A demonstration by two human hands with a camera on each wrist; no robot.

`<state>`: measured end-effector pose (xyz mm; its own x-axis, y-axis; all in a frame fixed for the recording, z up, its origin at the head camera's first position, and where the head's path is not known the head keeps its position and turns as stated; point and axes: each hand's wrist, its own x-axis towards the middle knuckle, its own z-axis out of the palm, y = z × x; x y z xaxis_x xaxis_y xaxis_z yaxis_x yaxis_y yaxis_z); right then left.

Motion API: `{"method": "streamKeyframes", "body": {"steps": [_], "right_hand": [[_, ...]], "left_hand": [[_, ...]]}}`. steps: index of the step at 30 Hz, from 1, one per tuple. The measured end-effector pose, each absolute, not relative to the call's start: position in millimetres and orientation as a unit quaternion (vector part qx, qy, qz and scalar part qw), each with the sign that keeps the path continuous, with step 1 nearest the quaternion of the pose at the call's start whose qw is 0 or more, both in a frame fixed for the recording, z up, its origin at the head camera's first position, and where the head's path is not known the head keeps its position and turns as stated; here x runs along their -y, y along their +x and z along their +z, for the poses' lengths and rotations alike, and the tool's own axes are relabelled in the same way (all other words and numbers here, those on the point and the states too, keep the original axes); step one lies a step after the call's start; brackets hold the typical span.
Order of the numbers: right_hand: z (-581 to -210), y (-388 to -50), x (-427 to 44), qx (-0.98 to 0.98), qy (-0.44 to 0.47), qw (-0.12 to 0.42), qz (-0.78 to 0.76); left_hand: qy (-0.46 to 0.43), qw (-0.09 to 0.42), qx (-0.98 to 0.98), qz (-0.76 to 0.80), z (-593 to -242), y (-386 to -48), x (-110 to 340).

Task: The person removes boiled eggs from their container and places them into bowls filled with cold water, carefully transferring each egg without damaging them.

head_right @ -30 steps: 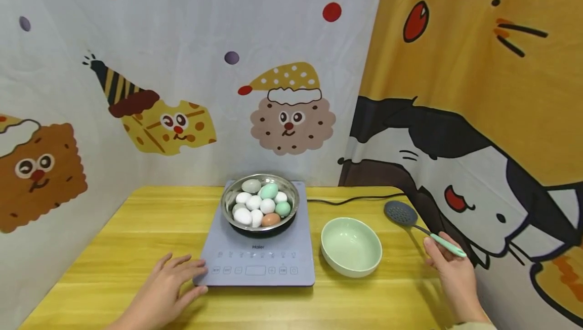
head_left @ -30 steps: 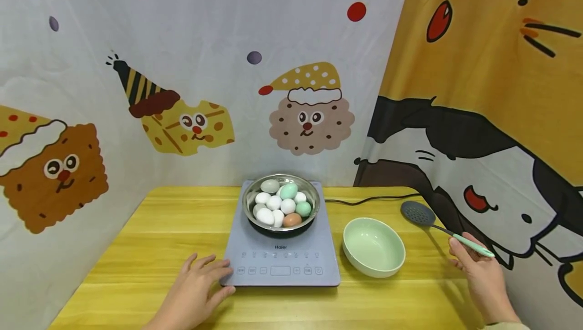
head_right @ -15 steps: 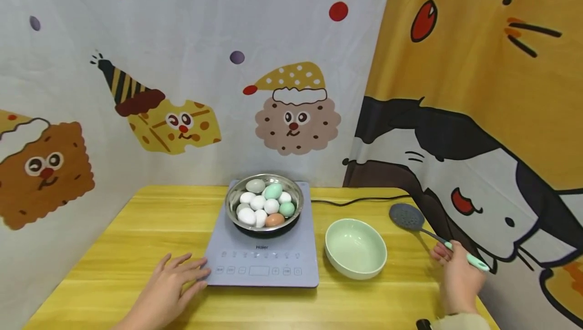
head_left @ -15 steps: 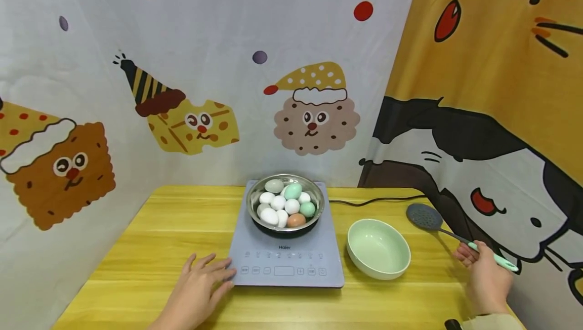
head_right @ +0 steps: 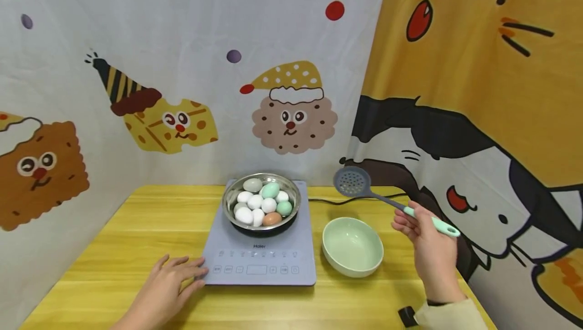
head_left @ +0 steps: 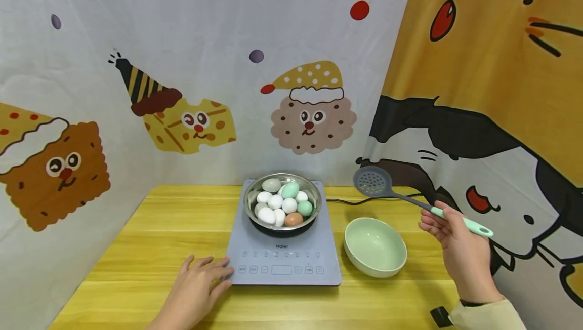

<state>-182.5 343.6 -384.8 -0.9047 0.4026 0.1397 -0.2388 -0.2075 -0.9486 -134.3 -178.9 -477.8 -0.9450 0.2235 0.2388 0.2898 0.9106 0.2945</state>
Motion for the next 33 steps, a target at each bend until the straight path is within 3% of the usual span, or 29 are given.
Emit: {"method": "streamKeyframes", "body": {"steps": [7,14,33], "right_hand": [[-360,-190,-259,0.712,0.13,0.161,0.671],[-373,-198,-205,0.772,0.29,0.168,0.54],[-383,-195,-198,0.752,0.44,0.168,0.461]], "left_hand": [[-0.123,0.098,0.974,-0.166,-478,-133,178],[-0.118,0.1,0.973,-0.172,-478,-134,177],[-0.12,0.106,0.97,-0.182,-478,-133,177]]}}
